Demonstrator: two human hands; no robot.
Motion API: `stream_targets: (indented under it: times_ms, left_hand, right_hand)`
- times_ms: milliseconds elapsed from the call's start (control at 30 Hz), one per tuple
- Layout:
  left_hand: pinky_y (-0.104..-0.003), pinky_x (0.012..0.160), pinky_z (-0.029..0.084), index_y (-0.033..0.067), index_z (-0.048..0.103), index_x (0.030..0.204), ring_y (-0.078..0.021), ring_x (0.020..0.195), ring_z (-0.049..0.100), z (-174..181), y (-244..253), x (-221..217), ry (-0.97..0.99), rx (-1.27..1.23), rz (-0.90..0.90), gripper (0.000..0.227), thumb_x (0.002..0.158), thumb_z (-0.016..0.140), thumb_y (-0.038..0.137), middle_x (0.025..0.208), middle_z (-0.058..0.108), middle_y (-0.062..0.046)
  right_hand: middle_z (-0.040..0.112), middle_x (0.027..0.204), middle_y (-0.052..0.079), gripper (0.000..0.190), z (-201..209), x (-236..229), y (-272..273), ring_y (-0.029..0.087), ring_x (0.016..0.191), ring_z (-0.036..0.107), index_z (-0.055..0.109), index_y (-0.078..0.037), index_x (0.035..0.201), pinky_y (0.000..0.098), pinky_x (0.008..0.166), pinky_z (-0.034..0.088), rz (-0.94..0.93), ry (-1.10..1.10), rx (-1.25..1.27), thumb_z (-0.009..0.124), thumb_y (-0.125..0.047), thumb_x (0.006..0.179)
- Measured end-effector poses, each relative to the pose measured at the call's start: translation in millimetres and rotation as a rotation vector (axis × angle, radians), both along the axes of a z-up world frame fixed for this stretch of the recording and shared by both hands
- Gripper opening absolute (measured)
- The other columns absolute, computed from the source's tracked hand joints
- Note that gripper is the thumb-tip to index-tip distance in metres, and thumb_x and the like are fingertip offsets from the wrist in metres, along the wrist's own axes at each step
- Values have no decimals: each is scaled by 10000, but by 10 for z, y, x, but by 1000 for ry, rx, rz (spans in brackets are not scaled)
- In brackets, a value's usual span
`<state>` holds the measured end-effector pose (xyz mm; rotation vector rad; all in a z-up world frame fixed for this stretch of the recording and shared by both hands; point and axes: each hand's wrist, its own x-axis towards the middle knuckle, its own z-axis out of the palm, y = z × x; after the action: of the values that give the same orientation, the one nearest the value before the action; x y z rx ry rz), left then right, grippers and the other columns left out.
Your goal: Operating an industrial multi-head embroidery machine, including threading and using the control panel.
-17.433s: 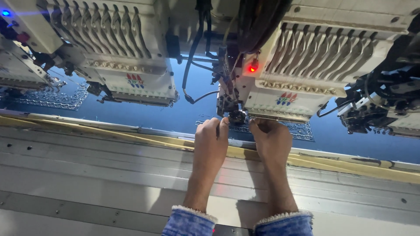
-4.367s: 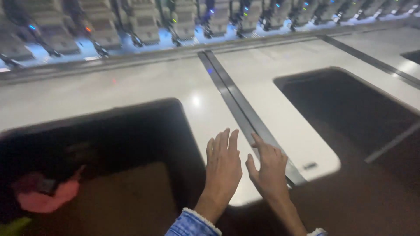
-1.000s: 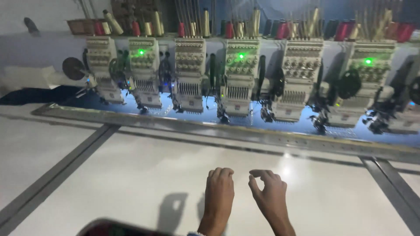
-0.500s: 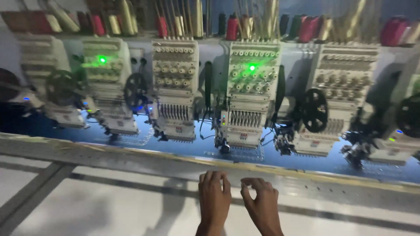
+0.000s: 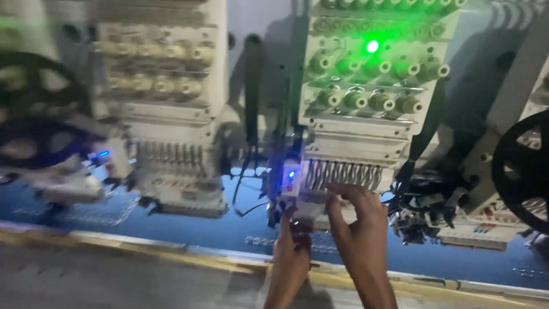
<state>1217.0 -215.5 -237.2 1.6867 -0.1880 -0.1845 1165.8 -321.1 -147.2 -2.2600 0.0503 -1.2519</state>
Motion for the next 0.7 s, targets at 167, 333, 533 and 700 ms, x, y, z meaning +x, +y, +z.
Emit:
stream_targets:
  times_ms: [167,333,533,700]
  left_hand:
    - [-246,725,545,272,554,1417,-107,833,748,-418,-123,312,-193,-120,-16,654,823,572,-2,931,833,32]
    - [-270,737,560,211,500,1456,-162,863,713,-493,-187,428,-35,-307,-119,627,883,607,-21,1015,801,-68]
    - [-325,635,450,42,563,1442,-294,650,585,-1242,-598,871,370,-1064,-185,522,926,616,-20,908,704,-340]
    - [-362,765,601,53,501,1492,-264,834,657,-914,-344,748,249,-885,-276,632,910,647,-146,965,724,-250]
  right_hand:
    - [747,1048,21,123,238,251,10,249,1005,653,730,-132,1045,382,929,427,-71,-110,-100,646,-177,966]
    - [718,1030,12,140,533,274,37,255,986,642,736,-167,1067,391,893,399,-104,-124,-180,639,-176,966]
    - [709,1082,65,202,1035,370,-73,287,1024,604,729,-158,1147,409,859,373,-202,-238,-340,690,-144,949]
    - [630,1048,77,234,1467,675,-104,297,925,542,706,-167,1053,411,810,350,-243,-318,-471,813,-50,881]
